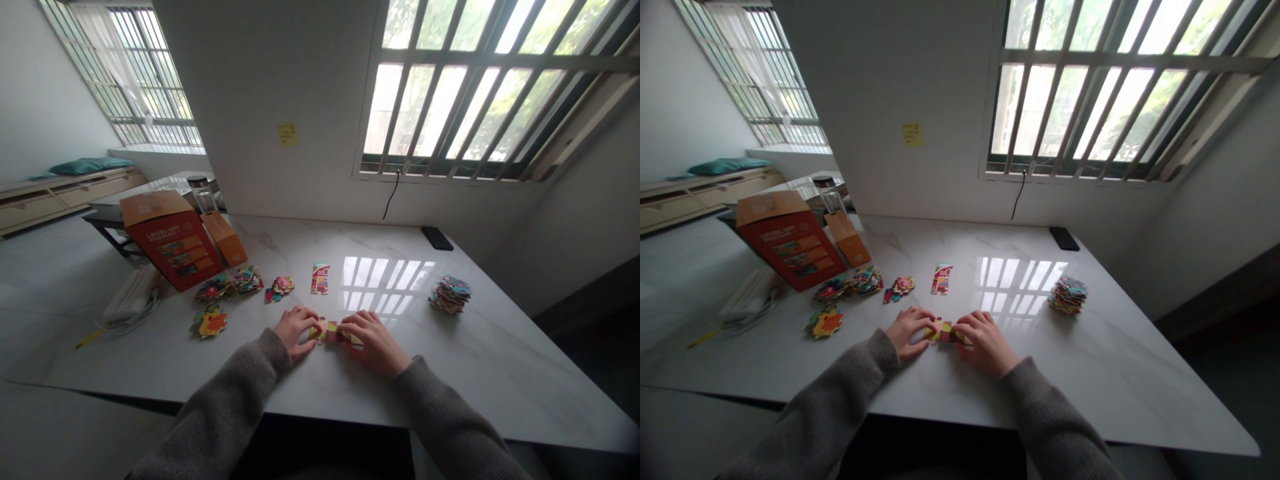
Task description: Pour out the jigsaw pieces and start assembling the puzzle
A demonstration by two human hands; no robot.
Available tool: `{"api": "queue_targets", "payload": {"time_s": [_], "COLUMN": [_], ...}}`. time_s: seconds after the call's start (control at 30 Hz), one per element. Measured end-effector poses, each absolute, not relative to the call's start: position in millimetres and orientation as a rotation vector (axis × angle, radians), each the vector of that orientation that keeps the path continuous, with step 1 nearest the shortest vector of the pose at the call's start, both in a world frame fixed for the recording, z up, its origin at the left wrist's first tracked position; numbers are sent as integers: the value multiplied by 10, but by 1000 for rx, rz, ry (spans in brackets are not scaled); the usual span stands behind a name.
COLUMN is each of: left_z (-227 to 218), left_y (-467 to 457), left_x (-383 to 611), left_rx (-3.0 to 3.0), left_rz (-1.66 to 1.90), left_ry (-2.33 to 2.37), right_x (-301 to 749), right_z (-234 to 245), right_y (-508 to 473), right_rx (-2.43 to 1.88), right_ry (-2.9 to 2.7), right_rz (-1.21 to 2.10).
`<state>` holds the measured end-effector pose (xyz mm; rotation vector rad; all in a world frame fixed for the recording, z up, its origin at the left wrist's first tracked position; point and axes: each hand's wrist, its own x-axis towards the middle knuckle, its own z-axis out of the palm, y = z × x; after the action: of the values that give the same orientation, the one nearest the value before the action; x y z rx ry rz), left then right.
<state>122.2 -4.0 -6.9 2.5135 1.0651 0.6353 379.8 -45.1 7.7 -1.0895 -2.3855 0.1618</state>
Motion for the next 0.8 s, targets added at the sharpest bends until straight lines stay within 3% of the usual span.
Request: {"api": "queue_targets", "payload": {"time_s": [0.8], "left_z": [-147], "left_y": [-98], "left_x": [917], "left_rx": [2585], "left_rz": [604], "left_ry": [1294], "right_x": [3588], "right_z": [91], "right_y": [-438], "right_rx": [-1067], "right_ry": [-2457], "right_rz": [171]}}
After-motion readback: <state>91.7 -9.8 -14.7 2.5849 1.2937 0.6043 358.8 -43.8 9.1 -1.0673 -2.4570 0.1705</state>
